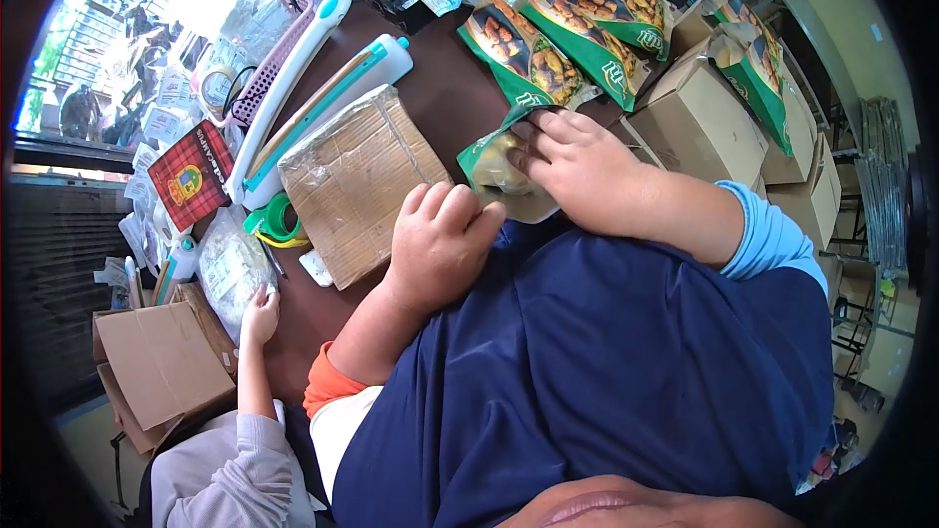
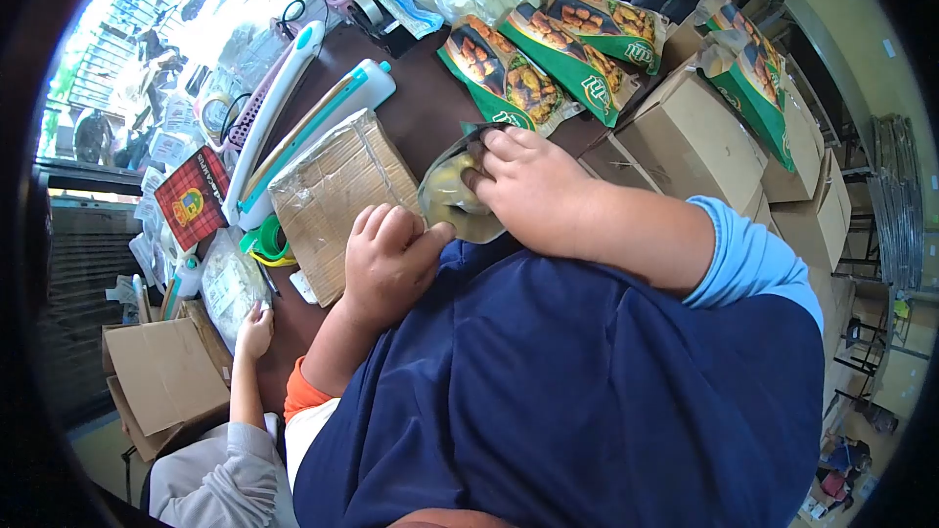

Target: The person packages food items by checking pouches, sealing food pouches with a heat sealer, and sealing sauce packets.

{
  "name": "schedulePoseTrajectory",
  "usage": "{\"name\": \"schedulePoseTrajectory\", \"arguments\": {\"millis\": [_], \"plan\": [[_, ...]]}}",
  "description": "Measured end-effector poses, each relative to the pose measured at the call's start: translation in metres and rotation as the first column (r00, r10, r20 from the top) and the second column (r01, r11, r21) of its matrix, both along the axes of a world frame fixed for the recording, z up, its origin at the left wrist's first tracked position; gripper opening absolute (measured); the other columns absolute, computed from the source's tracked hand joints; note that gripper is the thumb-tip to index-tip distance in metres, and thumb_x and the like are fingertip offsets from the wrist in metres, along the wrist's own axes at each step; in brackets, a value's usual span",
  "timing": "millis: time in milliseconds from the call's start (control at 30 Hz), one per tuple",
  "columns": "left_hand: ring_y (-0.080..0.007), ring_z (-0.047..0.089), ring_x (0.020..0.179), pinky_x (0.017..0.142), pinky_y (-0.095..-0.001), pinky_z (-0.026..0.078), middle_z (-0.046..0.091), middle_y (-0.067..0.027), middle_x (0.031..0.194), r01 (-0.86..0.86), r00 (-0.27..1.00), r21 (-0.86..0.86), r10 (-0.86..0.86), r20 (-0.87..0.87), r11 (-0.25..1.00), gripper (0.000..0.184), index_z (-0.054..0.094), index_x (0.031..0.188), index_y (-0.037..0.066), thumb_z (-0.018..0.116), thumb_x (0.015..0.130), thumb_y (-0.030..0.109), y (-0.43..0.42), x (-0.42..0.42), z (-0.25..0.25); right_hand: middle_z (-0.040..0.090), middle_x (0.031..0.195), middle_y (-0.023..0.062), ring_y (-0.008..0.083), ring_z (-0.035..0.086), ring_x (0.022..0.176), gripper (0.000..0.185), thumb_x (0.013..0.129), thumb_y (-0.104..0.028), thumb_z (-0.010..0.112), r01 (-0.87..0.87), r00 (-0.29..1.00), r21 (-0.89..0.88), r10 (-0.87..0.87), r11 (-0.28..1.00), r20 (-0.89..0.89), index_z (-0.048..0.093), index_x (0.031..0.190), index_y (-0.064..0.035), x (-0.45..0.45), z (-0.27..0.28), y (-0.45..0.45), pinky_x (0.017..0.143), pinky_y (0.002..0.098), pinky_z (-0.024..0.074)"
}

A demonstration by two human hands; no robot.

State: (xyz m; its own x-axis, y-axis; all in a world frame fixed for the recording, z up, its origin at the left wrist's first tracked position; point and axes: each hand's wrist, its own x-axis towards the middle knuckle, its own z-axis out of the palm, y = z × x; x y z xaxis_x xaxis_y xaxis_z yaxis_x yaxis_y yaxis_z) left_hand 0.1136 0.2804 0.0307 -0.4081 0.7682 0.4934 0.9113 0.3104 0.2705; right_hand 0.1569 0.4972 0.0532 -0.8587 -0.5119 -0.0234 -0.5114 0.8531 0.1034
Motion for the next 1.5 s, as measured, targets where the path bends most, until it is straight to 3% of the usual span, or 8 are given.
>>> {"name": "schedulePoseTrajectory", "arguments": {"millis": [200,433,733,933,1133,1300,1400,1500], "plan": [[-0.0222,0.050,0.074,0.065,-0.0344,0.043,0.046,-0.0070,0.082,0.107,0.989,0.020,-0.108,0.097,0.994,0.021,0.063,0.085,0.013,0.071,0.067,0.021,0.007,-0.009,0.019,0.065,0.100,-0.0002,0.0180,0.054,0.105,0.030,0.077,-0.019,0.054,0.018,0.999,-0.144,-0.011,0.989,0.045,0.067,0.105,-0.0146,0.002,-0.003,0.003,0.098,0.0335,0.0365],[-0.0326,0.056,0.072,0.062,-0.0401,0.047,0.053,-0.0130,0.082,-0.203,0.941,0.015,0.191,0.279,0.979,0.022,0.052,0.080,0.006,0.071,0.074,0.016,0.037,-0.006,0.026,0.062,0.068,0.0002,0.0171,0.056,0.088,0.011,0.072,-0.021,0.057,-0.067,0.997,-0.282,0.054,0.957,-0.053,0.066,0.071,-0.0139,0.002,-0.014,0.009,0.090,0.0299,0.0398],[-0.0315,0.055,0.057,0.052,-0.0380,0.043,0.052,-0.0140,0.066,-0.267,0.917,0.087,0.225,0.330,0.960,0.012,0.049,0.072,0.003,0.060,0.077,0.000,0.041,-0.022,0.015,0.062,0.068,-0.0020,0.0151,0.054,0.091,0.010,0.069,-0.020,0.058,-0.100,0.993,-0.183,0.109,0.978,0.040,0.066,0.068,-0.0135,0.005,-0.003,0.010,0.091,0.0275,0.0381],[-0.0247,0.054,0.056,0.052,-0.0324,0.043,0.051,-0.0115,0.063,-0.228,0.889,0.118,0.157,0.430,0.966,0.012,0.051,0.072,0.002,0.062,0.075,-0.002,0.032,-0.025,0.009,0.058,0.070,-0.0027,0.0148,0.055,0.084,0.016,0.071,-0.017,0.058,-0.133,0.991,-0.182,0.136,0.974,0.003,0.068,0.083,-0.0139,0.004,-0.002,0.007,0.084,0.0289,0.0434],[-0.0072,0.048,0.058,0.054,-0.0242,0.040,0.052,-0.0011,0.064,-0.377,0.709,0.073,0.237,0.664,0.923,0.014,0.053,0.074,0.002,0.066,0.077,0.001,0.029,-0.042,0.009,0.062,0.104,0.0030,0.0208,0.056,0.103,0.019,0.073,-0.014,0.057,-0.259,0.953,-0.347,0.178,0.901,-0.247,0.064,0.090,-0.0118,-0.011,-0.003,0.011,0.098,0.0341,0.0414],[-0.0040,0.046,0.061,0.054,-0.0214,0.038,0.051,0.0027,0.066,-0.423,0.586,0.043,0.237,0.775,0.905,0.015,0.052,0.074,0.003,0.067,0.079,0.002,0.027,-0.051,0.006,0.042,0.139,0.0123,0.0329,0.041,0.127,0.071,0.060,-0.009,0.075,-0.035,0.999,-0.505,0.021,0.862,-0.033,0.049,0.125,-0.0121,-0.007,0.008,0.029,0.110,0.0497,0.0269],[-0.0037,0.044,0.062,0.055,-0.0208,0.037,0.049,0.0038,0.067,-0.417,0.582,0.085,0.194,0.790,0.905,0.017,0.051,0.074,0.004,0.067,0.079,0.002,0.029,-0.055,0.002,0.041,0.139,0.0115,0.0317,0.040,0.129,0.094,0.056,-0.013,0.083,0.072,0.996,-0.756,-0.007,0.651,0.089,0.037,0.139,-0.0154,-0.010,-0.016,0.040,0.109,0.0472,0.0281],[-0.0074,0.048,0.060,0.055,-0.0238,0.041,0.052,-0.0001,0.065,-0.435,0.598,0.098,0.206,0.775,0.895,0.013,0.053,0.075,0.003,0.065,0.076,0.001,0.031,-0.058,0.005,0.050,0.133,0.0132,0.0309,0.047,0.123,0.070,0.072,-0.015,0.077,0.162,0.979,-0.861,0.032,0.482,0.202,0.046,0.134,-0.0126,-0.012,-0.044,0.047,0.105,0.0400,0.0358]]}}
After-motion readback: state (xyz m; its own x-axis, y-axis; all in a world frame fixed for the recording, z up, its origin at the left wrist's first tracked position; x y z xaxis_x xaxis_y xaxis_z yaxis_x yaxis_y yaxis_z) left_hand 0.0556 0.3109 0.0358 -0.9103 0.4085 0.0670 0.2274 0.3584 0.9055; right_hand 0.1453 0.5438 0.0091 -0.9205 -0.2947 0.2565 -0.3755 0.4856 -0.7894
